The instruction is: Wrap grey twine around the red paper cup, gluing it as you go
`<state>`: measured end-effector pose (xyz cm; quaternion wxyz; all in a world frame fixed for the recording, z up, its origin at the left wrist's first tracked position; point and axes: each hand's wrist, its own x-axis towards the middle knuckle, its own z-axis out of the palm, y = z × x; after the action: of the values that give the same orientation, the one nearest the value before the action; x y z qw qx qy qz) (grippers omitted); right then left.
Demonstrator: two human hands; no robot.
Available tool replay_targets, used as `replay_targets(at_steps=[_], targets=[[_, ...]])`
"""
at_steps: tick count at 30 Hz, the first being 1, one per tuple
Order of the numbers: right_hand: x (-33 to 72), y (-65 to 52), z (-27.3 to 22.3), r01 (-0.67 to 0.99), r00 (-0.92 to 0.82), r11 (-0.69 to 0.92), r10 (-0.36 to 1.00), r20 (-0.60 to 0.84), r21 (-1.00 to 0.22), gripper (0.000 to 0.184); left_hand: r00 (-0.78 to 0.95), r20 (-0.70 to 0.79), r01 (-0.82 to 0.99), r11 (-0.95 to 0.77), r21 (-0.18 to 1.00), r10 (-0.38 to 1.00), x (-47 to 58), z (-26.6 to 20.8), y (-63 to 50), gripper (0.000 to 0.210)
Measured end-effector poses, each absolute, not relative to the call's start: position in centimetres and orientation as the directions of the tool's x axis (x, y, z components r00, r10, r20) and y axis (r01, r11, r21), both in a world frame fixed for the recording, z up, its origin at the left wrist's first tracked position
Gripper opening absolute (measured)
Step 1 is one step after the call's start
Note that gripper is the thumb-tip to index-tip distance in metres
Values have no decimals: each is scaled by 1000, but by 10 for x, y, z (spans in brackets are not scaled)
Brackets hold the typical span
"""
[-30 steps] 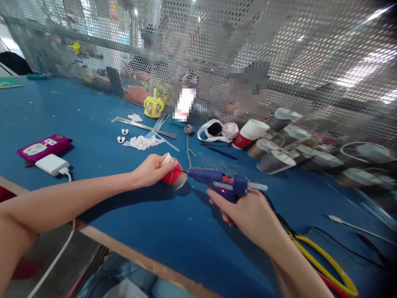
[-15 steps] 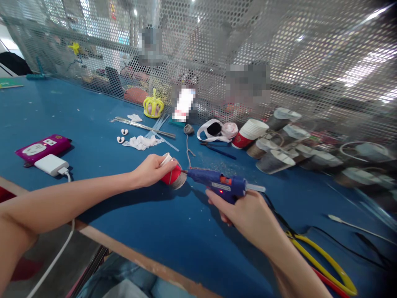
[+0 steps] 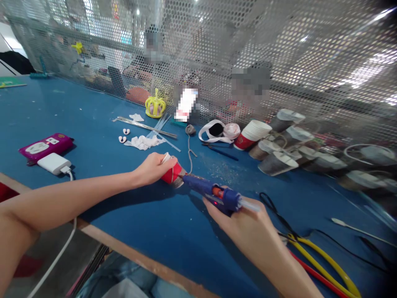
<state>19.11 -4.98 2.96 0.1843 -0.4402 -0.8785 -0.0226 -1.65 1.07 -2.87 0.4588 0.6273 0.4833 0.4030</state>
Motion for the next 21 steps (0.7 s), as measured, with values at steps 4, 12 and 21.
replay_targets(at_steps=[4, 12, 21], targets=[[183, -55, 29, 796, -454, 549, 819, 351, -253, 23, 163, 89, 261, -130, 956, 983, -16, -31, 12, 39], [184, -58, 23, 775, -454, 563, 812, 366, -288, 18, 146, 98, 279, -136, 951, 984, -16, -31, 12, 41], [183, -57, 25, 765, -465, 564, 817, 341, -310, 18, 149, 91, 281, -130, 951, 985, -16, -30, 12, 41]])
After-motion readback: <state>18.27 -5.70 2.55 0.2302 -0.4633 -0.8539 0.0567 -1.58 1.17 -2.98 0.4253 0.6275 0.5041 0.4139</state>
